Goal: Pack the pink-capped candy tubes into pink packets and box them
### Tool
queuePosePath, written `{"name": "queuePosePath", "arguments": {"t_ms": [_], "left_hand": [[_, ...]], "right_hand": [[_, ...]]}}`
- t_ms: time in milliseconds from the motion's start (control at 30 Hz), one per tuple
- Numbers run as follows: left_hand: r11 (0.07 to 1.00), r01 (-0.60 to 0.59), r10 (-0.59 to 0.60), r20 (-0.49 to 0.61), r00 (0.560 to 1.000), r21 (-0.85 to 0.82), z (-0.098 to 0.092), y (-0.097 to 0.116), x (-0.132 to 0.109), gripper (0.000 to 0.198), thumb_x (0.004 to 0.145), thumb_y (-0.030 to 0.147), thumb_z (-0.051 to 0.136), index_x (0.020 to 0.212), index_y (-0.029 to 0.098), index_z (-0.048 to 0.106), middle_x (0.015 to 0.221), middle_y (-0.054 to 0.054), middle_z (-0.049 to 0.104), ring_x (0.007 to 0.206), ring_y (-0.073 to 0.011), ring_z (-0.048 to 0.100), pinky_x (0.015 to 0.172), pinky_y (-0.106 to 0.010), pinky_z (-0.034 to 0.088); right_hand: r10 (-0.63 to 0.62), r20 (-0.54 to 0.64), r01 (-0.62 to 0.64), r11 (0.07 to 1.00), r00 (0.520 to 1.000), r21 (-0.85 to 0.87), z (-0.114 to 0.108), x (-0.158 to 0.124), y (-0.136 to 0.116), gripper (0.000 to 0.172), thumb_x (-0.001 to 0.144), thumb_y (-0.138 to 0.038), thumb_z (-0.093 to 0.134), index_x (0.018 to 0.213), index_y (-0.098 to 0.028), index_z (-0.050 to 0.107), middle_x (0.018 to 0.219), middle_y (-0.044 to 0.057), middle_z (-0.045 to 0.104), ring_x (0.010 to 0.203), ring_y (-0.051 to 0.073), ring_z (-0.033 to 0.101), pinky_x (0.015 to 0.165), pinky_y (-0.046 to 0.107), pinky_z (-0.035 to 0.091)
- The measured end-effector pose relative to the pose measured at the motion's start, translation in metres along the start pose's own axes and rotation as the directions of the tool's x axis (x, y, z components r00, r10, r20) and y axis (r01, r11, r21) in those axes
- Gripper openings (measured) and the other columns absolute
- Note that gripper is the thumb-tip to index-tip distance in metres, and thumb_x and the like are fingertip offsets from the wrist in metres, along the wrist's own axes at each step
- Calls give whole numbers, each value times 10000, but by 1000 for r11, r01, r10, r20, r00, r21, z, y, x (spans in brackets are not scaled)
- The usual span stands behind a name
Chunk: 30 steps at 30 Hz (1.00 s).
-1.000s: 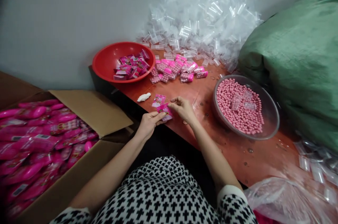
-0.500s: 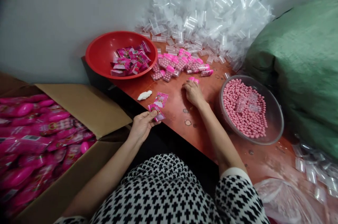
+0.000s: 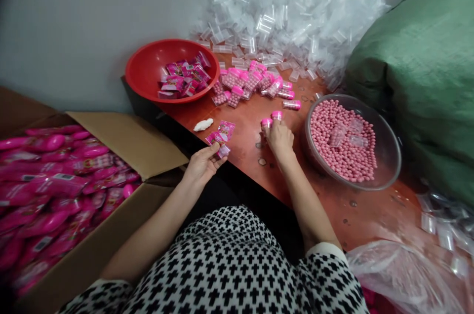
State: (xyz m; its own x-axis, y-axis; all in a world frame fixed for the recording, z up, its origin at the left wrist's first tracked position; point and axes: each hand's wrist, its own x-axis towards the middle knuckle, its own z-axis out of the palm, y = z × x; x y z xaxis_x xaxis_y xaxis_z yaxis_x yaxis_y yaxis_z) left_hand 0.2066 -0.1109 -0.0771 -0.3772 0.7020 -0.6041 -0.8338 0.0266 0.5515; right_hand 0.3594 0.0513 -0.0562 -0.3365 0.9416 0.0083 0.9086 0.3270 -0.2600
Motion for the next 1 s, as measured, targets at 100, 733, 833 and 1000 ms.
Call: {"name": "queuePosePath", "arguments": {"t_ms": [100,733,833,1000], "left_hand": [[998,20,-22,-39,999,-64,6,0,-2,132,698,195,743,748,108,657,665,-51,684,578,-135,657,535,-220,549],[979,-11,22,54,998,-202,26,-23,-3,224,647,214,791,766,107,634,710,-36,677,616,-121,640,628,-243,520],[989,-32,49,112,992,-144,26,-24,-3,273,619,259,809,752,102,629,664,-25,659,562,-112,616,561,-230,495],[997,-72,74,203,976,-18,26,-19,-5,386,556,331,837,785,94,636,689,-36,666,595,-126,627,581,-250,512]], "right_hand": [[51,70,-50,999,996,-19,1,-2,-4,441,800,-488,560,1038,-120,609,944,228,667,901,365,636,770,467,455],[-30,197,-179,308,980,934,14,-117,-41,305,748,-432,671,882,-182,559,663,-22,652,456,69,550,401,167,441],[-72,220,-191,286,973,939,16,-117,-39,304,746,-430,671,871,-178,557,662,-16,656,455,70,553,391,163,432],[-63,189,-164,282,980,945,21,-118,-35,293,754,-425,666,882,-184,561,684,-16,653,482,72,561,410,168,443]]}}
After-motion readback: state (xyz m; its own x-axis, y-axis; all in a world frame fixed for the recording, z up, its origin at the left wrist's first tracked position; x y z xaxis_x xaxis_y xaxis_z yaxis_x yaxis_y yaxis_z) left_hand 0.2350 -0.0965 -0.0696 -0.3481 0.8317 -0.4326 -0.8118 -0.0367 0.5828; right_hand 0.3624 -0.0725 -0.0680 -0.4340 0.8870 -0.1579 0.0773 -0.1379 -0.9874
